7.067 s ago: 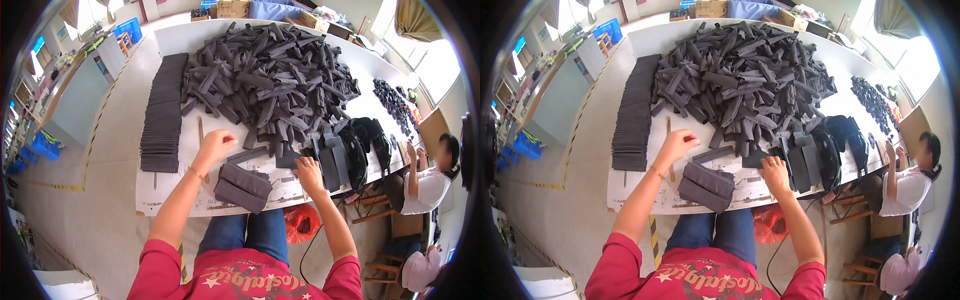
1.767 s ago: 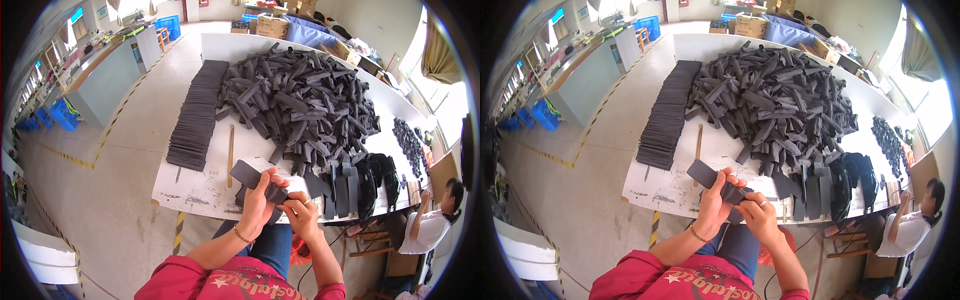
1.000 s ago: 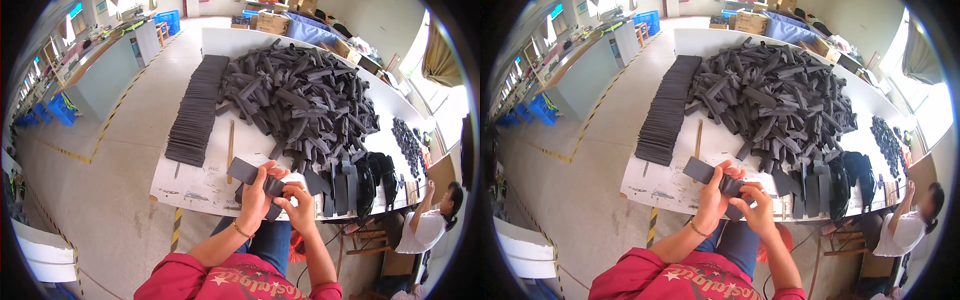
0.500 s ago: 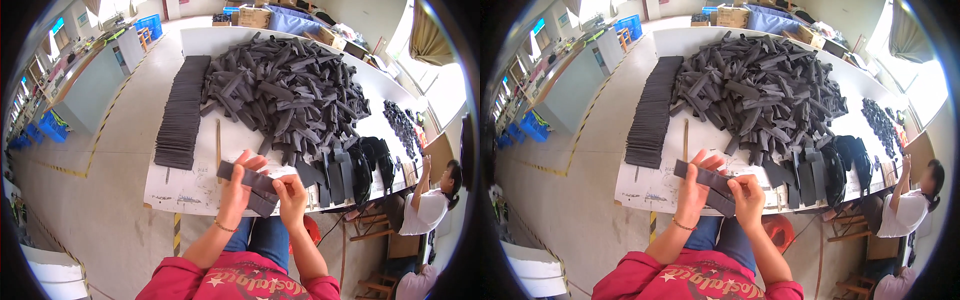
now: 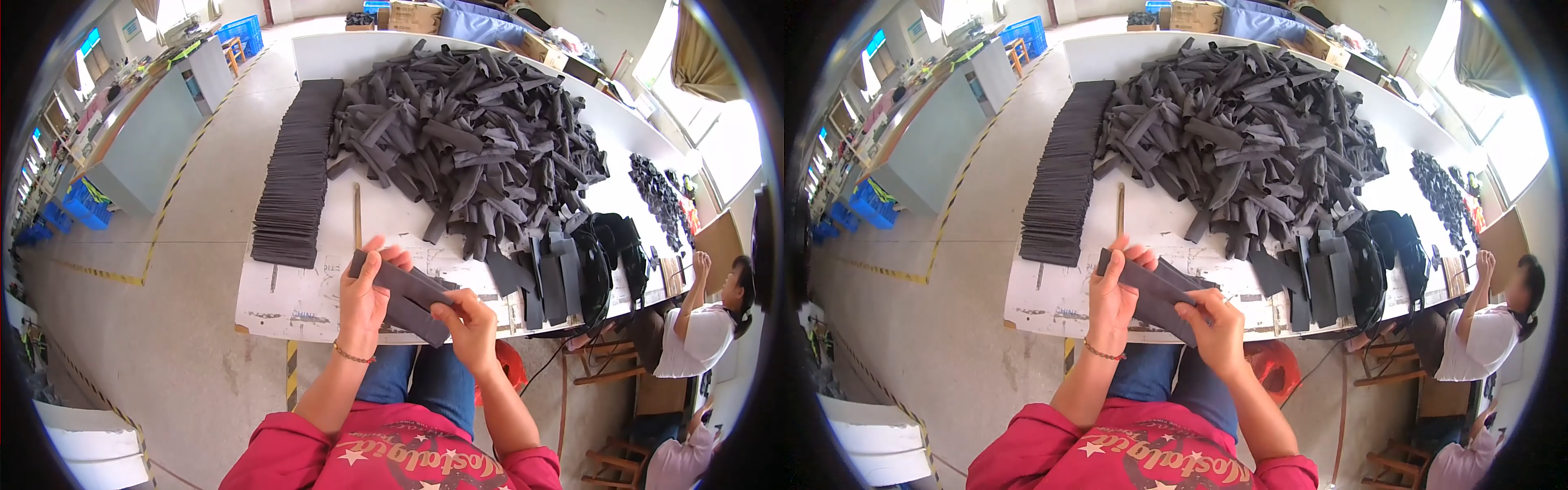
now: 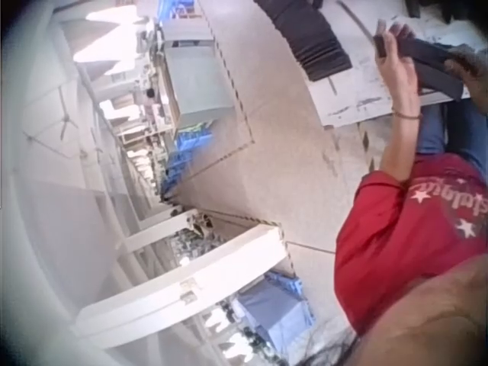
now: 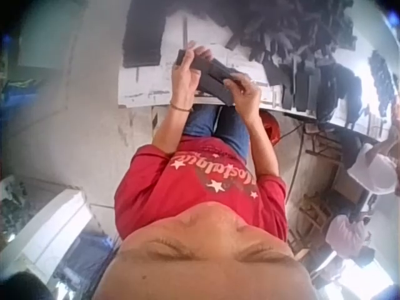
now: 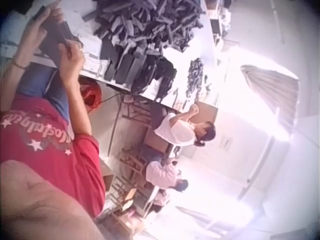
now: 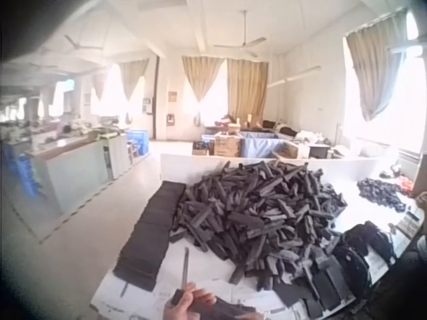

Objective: Insert rectangular grey foam padding into black fabric sleeves at a manufacturing workbench.

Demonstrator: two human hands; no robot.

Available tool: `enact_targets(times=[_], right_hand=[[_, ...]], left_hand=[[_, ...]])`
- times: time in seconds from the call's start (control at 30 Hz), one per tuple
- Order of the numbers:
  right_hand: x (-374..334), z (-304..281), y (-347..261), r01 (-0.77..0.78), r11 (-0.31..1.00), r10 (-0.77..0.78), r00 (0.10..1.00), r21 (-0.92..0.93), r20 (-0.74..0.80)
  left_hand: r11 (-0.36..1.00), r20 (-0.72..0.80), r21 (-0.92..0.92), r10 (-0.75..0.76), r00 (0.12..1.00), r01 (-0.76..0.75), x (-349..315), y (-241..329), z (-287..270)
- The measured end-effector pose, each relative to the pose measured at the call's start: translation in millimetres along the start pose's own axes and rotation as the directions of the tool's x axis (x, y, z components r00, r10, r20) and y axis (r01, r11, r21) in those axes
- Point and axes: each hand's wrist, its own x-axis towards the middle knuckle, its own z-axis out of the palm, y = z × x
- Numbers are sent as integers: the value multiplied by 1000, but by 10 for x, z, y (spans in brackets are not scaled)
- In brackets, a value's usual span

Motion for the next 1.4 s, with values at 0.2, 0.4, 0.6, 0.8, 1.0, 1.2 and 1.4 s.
enact_targets(times=[0.2, 0.4, 0.6, 0.8, 1.0, 1.2, 1.4], right_hand=[[35, -40, 100, 642, 439, -798, 600, -629, 54], [7, -75, 82, 586, 627, -664, 747, -514, 42], [59, -129, 213, 39, 984, -32, 999, 175, -43], [64, -98, 238, 18, 956, 6, 997, 291, -81], [67, -149, 248, -78, 933, 85, 996, 352, -2], [48, -267, 232, -139, 989, 133, 985, 53, 114], [-116, -234, 396, -95, 988, 102, 993, -121, 54]], left_hand=[[964, 16, -73, -254, 967, 254, -310, -236, -42], [946, -33, 184, -264, 964, 266, -321, -174, -35], [868, 24, 425, -293, 956, 255, -344, -159, 80], [826, 100, 456, -418, 903, 332, -447, -274, -84], [814, 203, 488, -458, 865, 316, -497, -303, -174], [920, -68, 265, -281, 957, 289, -204, -20, -300], [815, -128, 524, -212, 969, 247, -250, 26, -586]])
